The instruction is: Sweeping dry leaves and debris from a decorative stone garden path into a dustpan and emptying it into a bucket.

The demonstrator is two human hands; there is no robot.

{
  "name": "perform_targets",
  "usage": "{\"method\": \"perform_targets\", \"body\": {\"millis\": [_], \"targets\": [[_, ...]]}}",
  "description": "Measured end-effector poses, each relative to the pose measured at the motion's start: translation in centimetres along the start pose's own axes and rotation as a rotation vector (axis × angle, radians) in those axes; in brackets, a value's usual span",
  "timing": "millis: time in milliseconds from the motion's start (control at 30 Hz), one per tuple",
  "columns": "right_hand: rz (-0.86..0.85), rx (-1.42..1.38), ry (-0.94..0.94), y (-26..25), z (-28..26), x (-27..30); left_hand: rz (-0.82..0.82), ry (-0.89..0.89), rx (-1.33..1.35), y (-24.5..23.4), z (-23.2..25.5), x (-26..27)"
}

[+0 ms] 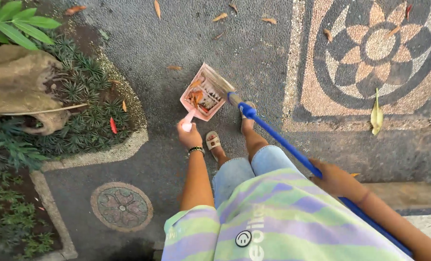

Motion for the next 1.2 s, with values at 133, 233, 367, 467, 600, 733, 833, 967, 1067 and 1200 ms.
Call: {"method": "perform_targets", "body": {"millis": [133, 233, 367, 467, 600, 733, 833, 967, 1067, 1200], "targets": [[-0.227, 0.180, 0.425, -5.1, 4.8, -1.9, 0.063, 0.099, 0.004, 0.5, 0.8, 0.2], [-0.040, 0.272, 0.489, -10.6, 8.0, -7.9, 0.101, 0.139, 0.033, 1.0, 1.7, -0.7], [0.056, 0.219, 0.638, -14.2, 9.1, -13.8, 0.055, 0.060, 0.002, 2.6, 0.6, -0.6], [-0.019, 0.238, 0.649, -11.9, 9.2, -14.0, 0.048, 0.103, -0.032, 4.4, 0.1, -1.7], [-0.178, 0.282, 0.514, -12.0, 3.1, -8.4, 0.017, 0.065, -0.094, 5.5, 2.5, -1.4], [-0.200, 0.188, 0.336, -13.6, 4.8, -6.7, 0.053, 0.009, -0.090, 5.2, 4.0, -1.7], [-0.229, 0.188, 0.290, -15.8, 3.8, -9.2, 0.099, -0.091, -0.138, 3.4, 1.7, -1.9], [-0.069, 0.368, 0.334, -20.4, 3.6, -18.0, 0.232, 0.045, 0.069, 0.6, -0.9, -2.5], [0.058, 0.431, 0.355, -22.3, 2.9, -24.6, 0.284, 0.066, 0.116, -2.4, -3.4, -1.7], [0.192, 0.422, 0.330, -22.4, 2.7, -30.9, 0.328, 0.035, 0.076, -6.9, -3.8, -1.8]]}}
Point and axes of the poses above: each hand's wrist, its own x-axis away from the middle knuckle, its own y-axis out of the palm, z = x × y, the point moved 8 cm from there along -x, towards the middle knuckle, and after that the axes turned 8 degrees about y, right-handed, at the moved point
